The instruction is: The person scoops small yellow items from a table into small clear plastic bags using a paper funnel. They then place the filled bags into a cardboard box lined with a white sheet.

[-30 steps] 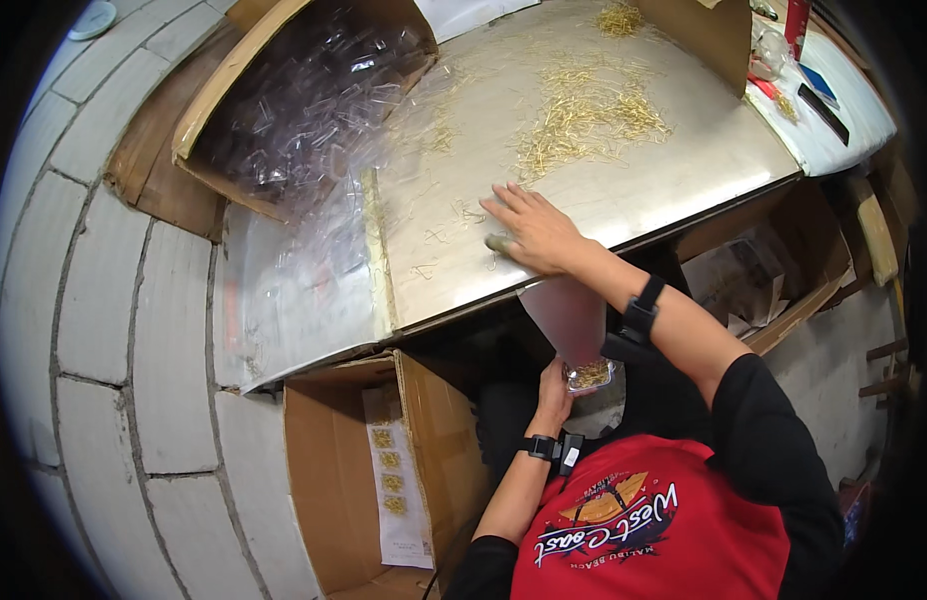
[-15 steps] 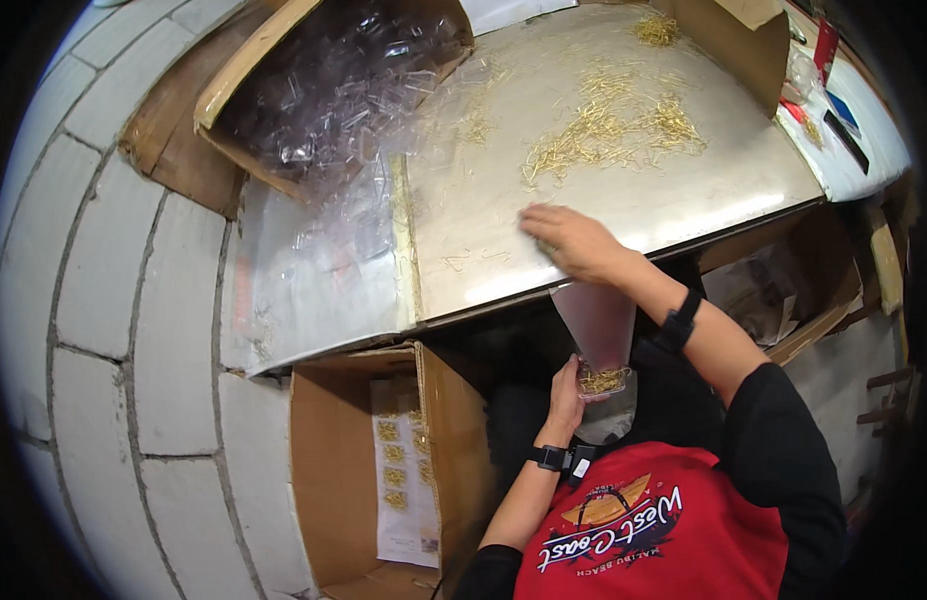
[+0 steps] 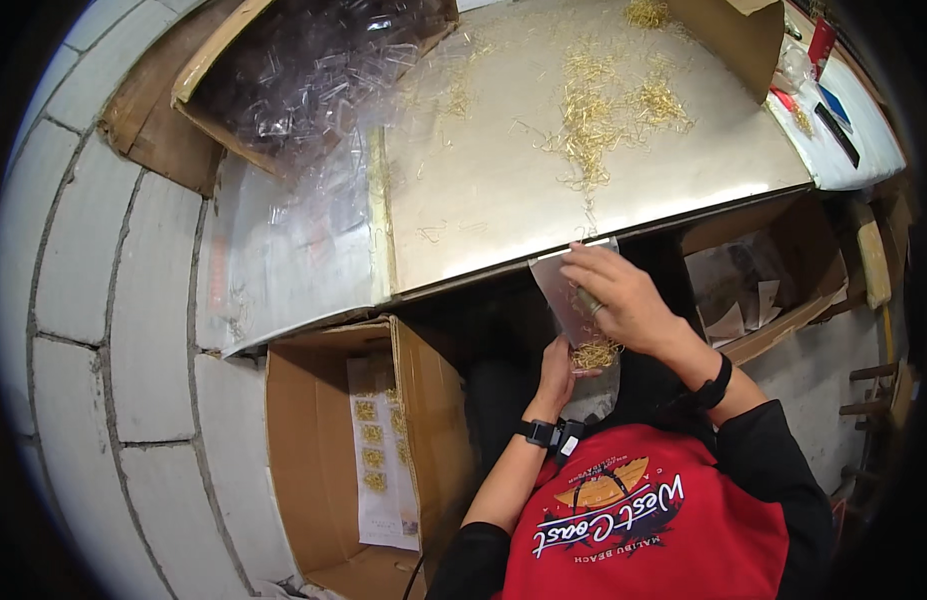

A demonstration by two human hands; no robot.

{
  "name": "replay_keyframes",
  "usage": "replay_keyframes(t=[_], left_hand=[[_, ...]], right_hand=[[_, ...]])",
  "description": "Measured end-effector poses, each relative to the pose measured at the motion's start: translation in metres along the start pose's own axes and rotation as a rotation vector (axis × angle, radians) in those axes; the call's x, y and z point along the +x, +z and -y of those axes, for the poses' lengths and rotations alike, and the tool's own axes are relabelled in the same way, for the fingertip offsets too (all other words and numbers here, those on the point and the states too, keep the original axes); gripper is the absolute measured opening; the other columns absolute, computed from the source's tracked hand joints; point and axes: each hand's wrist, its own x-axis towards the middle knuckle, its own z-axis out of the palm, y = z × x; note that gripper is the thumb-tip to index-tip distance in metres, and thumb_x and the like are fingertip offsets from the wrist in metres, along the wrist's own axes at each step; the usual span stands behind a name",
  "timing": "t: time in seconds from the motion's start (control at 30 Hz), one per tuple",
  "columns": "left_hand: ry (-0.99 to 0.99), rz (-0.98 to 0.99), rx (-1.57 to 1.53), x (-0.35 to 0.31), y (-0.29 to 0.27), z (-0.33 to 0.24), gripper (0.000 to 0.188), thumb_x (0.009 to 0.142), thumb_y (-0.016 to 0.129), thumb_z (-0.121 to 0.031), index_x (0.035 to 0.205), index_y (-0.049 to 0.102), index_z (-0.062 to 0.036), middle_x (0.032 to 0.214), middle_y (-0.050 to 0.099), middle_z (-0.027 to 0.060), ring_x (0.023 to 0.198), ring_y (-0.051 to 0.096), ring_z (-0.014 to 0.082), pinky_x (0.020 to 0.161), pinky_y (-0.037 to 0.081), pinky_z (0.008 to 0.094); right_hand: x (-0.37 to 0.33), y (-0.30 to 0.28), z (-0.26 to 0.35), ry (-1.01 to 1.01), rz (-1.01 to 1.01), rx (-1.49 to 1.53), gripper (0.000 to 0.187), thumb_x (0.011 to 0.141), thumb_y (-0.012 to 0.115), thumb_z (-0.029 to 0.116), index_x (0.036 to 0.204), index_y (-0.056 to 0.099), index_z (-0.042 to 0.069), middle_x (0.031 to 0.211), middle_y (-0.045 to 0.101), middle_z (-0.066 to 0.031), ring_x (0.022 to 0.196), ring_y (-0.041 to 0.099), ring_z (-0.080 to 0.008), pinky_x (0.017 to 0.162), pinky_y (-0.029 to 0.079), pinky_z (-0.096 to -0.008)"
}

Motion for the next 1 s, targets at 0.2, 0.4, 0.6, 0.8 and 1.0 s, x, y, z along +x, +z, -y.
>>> replay_keyframes(t=[0.2,0.4,0.6,0.8,1.0], left_hand=[[0.025,0.056,0.039,-0.002,-0.003,0.009,0.042,0.099,0.030,-0.030,0.118,0.051,0.0013,0.105,0.064,0.0162,0.084,0.068,0.0257,0.060,0.059,0.0360],[0.001,0.024,0.073,-0.002,-0.015,0.014,0.044,0.098,0.031,-0.031,0.118,0.051,0.0031,0.105,0.064,0.0158,0.085,0.068,0.0254,0.062,0.059,0.0361],[-0.101,-0.026,0.092,0.008,-0.029,0.032,0.043,0.099,0.035,-0.035,0.115,0.053,0.0004,0.104,0.065,0.0148,0.083,0.069,0.0250,0.062,0.058,0.0366],[-0.103,0.026,0.030,0.010,-0.025,0.024,0.040,0.099,0.036,-0.033,0.118,0.051,-0.0016,0.105,0.065,0.0149,0.087,0.068,0.0259,0.065,0.058,0.0377],[-0.060,0.035,0.080,0.014,-0.030,0.030,0.033,0.096,0.036,-0.020,0.119,0.051,-0.0016,0.107,0.064,0.0159,0.088,0.068,0.0272,0.064,0.060,0.0374]], right_hand=[[0.038,-0.004,-0.052,0.213,-0.084,0.046,0.029,0.087,0.054,0.008,0.114,0.058,0.001,0.124,0.056,-0.0174,0.118,0.050,-0.0335,0.098,0.042,-0.0384],[0.052,0.014,-0.066,0.075,0.001,-0.130,0.035,0.090,0.053,0.016,0.121,0.054,0.000,0.131,0.051,-0.0180,0.127,0.042,-0.0326,0.106,0.035,-0.0393],[0.053,0.027,-0.055,0.061,0.067,-0.176,0.039,0.091,0.051,0.018,0.124,0.049,-0.003,0.137,0.044,-0.0188,0.132,0.036,-0.0321,0.110,0.029,-0.0410],[0.054,0.031,-0.049,0.079,0.050,-0.164,0.042,0.091,0.051,0.019,0.126,0.047,-0.004,0.137,0.044,-0.0198,0.133,0.035,-0.0324,0.110,0.028,-0.0410],[0.048,0.030,-0.049,0.050,-0.001,-0.236,0.040,0.089,0.052,0.015,0.124,0.048,-0.005,0.134,0.046,-0.0217,0.129,0.039,-0.0346,0.107,0.032,-0.0419]])
